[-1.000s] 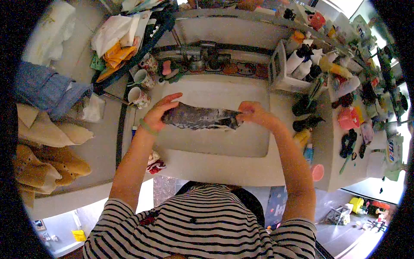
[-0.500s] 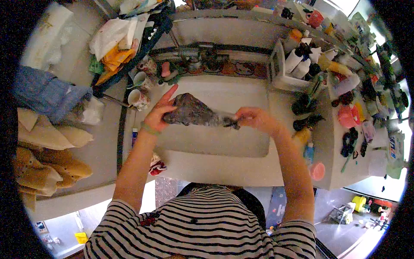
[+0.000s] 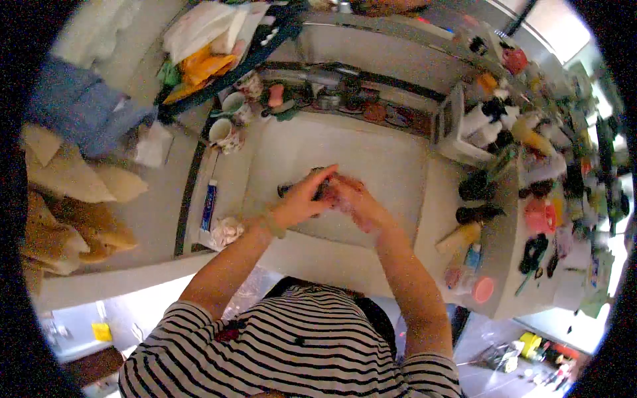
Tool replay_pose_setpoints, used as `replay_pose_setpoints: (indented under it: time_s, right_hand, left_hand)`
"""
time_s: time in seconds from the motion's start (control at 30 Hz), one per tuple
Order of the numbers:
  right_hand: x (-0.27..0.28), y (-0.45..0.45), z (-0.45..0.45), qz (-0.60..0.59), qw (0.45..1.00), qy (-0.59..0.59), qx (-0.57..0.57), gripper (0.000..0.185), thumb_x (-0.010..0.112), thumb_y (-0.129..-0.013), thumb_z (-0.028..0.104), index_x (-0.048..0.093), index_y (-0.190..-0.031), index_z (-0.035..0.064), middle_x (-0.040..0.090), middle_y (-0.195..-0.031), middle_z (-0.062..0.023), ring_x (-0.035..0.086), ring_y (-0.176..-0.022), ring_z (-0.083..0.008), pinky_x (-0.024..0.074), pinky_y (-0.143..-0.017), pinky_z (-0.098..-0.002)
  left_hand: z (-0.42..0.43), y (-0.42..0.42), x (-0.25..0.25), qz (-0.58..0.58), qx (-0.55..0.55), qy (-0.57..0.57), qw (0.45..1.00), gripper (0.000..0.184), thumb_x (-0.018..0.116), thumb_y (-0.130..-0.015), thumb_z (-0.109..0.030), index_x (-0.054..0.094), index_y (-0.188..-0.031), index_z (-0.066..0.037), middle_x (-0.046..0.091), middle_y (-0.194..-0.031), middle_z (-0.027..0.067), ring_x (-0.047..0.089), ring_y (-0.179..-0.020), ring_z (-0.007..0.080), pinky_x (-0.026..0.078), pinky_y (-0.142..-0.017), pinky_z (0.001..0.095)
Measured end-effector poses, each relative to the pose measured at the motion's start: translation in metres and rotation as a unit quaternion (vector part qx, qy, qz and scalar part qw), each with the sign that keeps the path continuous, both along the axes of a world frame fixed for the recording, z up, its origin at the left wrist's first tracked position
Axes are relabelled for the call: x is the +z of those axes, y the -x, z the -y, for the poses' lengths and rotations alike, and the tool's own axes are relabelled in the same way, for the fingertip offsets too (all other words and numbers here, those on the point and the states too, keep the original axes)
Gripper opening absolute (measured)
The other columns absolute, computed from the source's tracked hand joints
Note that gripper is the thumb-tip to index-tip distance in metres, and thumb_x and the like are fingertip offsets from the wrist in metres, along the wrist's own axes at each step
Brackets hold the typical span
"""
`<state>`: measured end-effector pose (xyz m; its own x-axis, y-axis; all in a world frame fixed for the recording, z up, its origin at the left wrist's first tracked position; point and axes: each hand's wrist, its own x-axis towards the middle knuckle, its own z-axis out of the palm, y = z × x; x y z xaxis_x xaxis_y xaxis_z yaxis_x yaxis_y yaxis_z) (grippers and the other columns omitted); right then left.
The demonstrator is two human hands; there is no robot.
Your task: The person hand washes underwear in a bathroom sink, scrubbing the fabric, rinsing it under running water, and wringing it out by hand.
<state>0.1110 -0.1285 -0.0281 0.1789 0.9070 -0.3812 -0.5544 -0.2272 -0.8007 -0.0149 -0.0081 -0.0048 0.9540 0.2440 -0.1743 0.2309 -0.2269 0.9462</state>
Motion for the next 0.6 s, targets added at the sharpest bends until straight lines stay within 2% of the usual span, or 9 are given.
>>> replay_pose_setpoints:
  time_s: [0.07,0.1,0.2,0.27,0.3,0.37,0.4,0.47,0.6]
  right_hand:
    - [-0.022,0.007,-0.010,-0.120,0.992,-0.002,-0.029,0.037,0.053,-0.084,0.029,0.053,-0.111,0.0033,0.058,-0.104,-0.0065,0.054,-0.093,-0.0172,0.0430,-0.080,-0.0304]
    - [-0.023,0.008,-0.012,-0.119,0.993,0.007,-0.012,0.037,0.053,-0.084,0.029,0.053,-0.111,0.0033,0.058,-0.104,-0.0065,0.054,-0.093,-0.0172,0.0430,-0.080,-0.0304]
    - [-0.019,-0.003,-0.012,-0.082,0.991,-0.038,-0.095,0.034,0.052,-0.084,0.025,0.053,-0.111,0.0038,0.058,-0.104,-0.0060,0.055,-0.092,-0.0161,0.0424,-0.080,-0.0302]
    - [-0.011,-0.024,-0.011,0.008,0.993,0.027,-0.119,0.033,0.052,-0.084,0.023,0.053,-0.110,0.0035,0.059,-0.102,-0.0062,0.055,-0.091,-0.0162,0.0403,-0.082,-0.0305]
    - [-0.004,-0.032,-0.008,0.011,0.993,0.037,-0.112,0.033,0.052,-0.084,0.023,0.053,-0.110,0.0035,0.059,-0.102,-0.0062,0.055,-0.091,-0.0162,0.0403,-0.082,-0.0305]
    - [0.013,-0.046,-0.003,0.112,0.988,0.006,-0.109,0.035,0.056,-0.081,0.024,0.053,-0.110,0.0040,0.059,-0.101,-0.0067,0.054,-0.094,-0.0162,0.0391,-0.082,-0.0287]
    - [0.022,-0.048,0.004,0.117,0.987,0.013,-0.107,0.035,0.056,-0.081,0.024,0.053,-0.110,0.0040,0.059,-0.101,-0.0067,0.054,-0.094,-0.0162,0.0391,-0.082,-0.0287]
    - [0.038,-0.046,0.018,0.280,0.954,0.024,-0.107,0.037,0.058,-0.080,0.021,0.050,-0.112,0.0047,0.059,-0.102,-0.0070,0.053,-0.096,-0.0161,0.0379,-0.082,-0.0270]
    - [0.049,0.002,0.006,0.394,0.908,-0.031,-0.140,0.037,0.057,-0.079,0.014,0.047,-0.114,0.0049,0.059,-0.101,-0.0075,0.053,-0.097,-0.0161,0.0396,-0.080,-0.0282]
  left_hand:
    - [0.021,-0.003,-0.023,0.047,0.060,-0.042,0.996,0.076,0.060,-0.070,-0.001,0.021,-0.135,-0.006,0.036,-0.130,0.0135,0.038,-0.118,0.0235,0.030,-0.098,0.0298]
    - [0.028,-0.005,-0.032,0.088,0.101,-0.091,0.987,0.076,0.061,-0.070,-0.003,0.021,-0.135,-0.005,0.034,-0.131,0.0141,0.035,-0.120,0.0238,0.028,-0.099,0.0294]
    - [0.023,-0.014,-0.024,0.166,0.113,-0.028,0.979,0.079,0.063,-0.070,-0.003,0.019,-0.135,-0.004,0.029,-0.135,0.0136,0.030,-0.123,0.0250,0.025,-0.101,0.0295]
    - [0.015,-0.014,-0.009,0.163,0.136,0.104,0.972,0.079,0.061,-0.071,-0.005,0.016,-0.137,-0.009,0.037,-0.127,0.0106,0.037,-0.119,0.0235,0.031,-0.099,0.0315]
    - [0.005,-0.010,0.005,0.114,0.126,0.260,0.950,0.077,0.058,-0.074,-0.005,0.016,-0.137,-0.013,0.040,-0.120,0.0081,0.041,-0.114,0.0214,0.035,-0.095,0.0328]
    - [-0.003,-0.010,0.024,0.069,0.110,0.415,0.901,0.075,0.056,-0.076,-0.006,0.015,-0.138,-0.016,0.044,-0.112,0.0055,0.046,-0.109,0.0193,0.040,-0.090,0.0340]
    - [-0.003,-0.014,0.032,0.140,0.119,0.470,0.863,0.071,0.053,-0.078,-0.006,0.016,-0.137,-0.019,0.044,-0.106,0.0041,0.048,-0.103,0.0171,0.042,-0.086,0.0344]
    - [-0.002,-0.021,0.035,0.211,0.122,0.518,0.820,0.068,0.051,-0.080,-0.005,0.017,-0.137,-0.021,0.045,-0.100,0.0027,0.050,-0.097,0.0148,0.045,-0.081,0.0347]
    - [0.012,-0.038,0.044,0.286,0.116,0.598,0.740,0.060,0.048,-0.080,-0.002,0.025,-0.134,-0.016,0.047,-0.102,0.0037,0.050,-0.096,0.0171,0.044,-0.083,0.0364]
